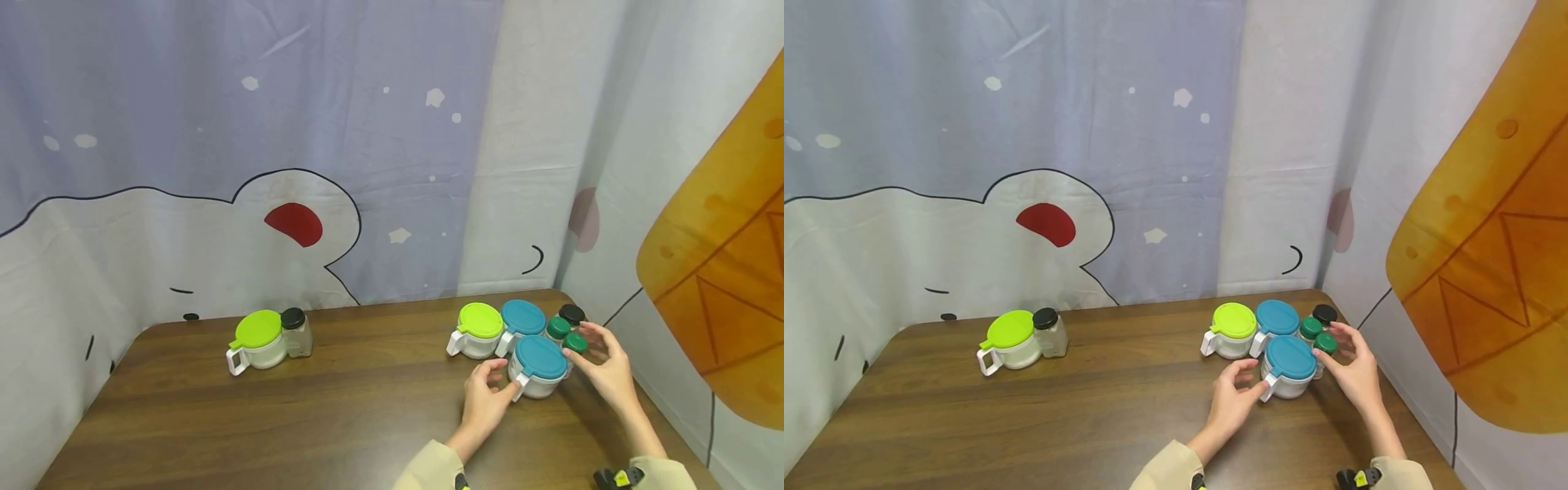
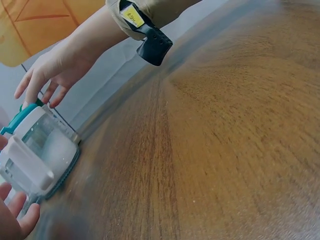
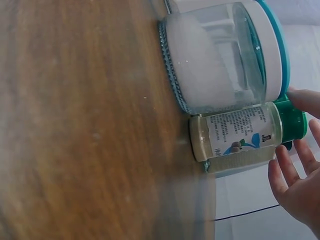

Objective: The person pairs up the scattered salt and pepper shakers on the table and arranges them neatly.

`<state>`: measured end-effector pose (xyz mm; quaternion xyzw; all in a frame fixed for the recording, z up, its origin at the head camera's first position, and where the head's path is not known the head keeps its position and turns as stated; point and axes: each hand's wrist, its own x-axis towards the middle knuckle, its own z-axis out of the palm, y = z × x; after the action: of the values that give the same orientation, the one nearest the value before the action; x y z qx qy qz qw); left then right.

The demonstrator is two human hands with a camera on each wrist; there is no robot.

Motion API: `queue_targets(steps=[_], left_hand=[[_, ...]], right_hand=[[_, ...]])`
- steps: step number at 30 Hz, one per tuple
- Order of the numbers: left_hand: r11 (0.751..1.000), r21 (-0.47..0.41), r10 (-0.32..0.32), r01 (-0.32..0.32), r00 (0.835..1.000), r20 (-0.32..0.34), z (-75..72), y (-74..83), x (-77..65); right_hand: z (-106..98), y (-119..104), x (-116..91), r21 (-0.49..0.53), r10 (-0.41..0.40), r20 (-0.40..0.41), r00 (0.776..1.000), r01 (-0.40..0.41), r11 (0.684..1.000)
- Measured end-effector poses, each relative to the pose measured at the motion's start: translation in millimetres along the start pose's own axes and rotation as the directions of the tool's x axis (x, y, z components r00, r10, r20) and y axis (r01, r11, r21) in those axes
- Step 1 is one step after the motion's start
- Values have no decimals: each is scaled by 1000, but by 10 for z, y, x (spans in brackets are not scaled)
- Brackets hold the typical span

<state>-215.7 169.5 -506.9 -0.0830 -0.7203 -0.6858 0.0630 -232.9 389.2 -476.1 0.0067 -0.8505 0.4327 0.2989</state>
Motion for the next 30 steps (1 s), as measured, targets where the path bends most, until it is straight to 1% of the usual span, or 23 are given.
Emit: queue_targets(steps=[2, 5, 6, 7, 9, 12, 13, 16, 23, 27, 30], left_hand=[[1000, 1, -10, 10, 1000, 8, 10, -2, -3], [1000, -5, -30, 31, 999, 18, 26, -4, -6], [999, -6, -33, 33, 999, 20, 33, -4, -6], [999, -5, -34, 34, 999, 20, 40, -5, -7], [1000, 0, -26, 26, 1000, 14, 49, -8, -12], [1000, 15, -4, 4, 1000, 1, 64, -13, -21], [1000, 20, 6, -6, 1000, -1, 68, -14, -26], [1000, 22, 5, -5, 1000, 6, 87, -10, -40], [1000, 21, -5, 4, 1000, 30, 110, -23, -76], [1000, 22, -16, 15, 999, 39, 112, -29, -84], [999, 42, -5, 3, 999, 42, 113, -33, -86]], right_hand=[[3, -30, -15, 7, 1, -1, 1000, -1, 1000], [-5, -171, -46, 17, 7, -8, 1000, -7, 1000], [-7, -172, -49, 21, 10, -11, 1000, -10, 1000], [-16, -229, -56, 23, 11, -12, 1000, -11, 1000], [-30, -316, -71, 27, 11, -12, 1000, -11, 1000], [-39, -346, -81, 34, 14, -10, 1000, -14, 999], [-47, -395, -87, 36, 18, -8, 1000, -17, 999], [-50, -314, -81, 36, 30, -1, 1000, -30, 999], [-29, 43, -73, 24, 34, 30, 999, -34, 999], [-36, 109, -85, 16, 20, 43, 999, -21, 1000], [-40, 122, -93, 11, 19, 42, 999, -19, 1000]])
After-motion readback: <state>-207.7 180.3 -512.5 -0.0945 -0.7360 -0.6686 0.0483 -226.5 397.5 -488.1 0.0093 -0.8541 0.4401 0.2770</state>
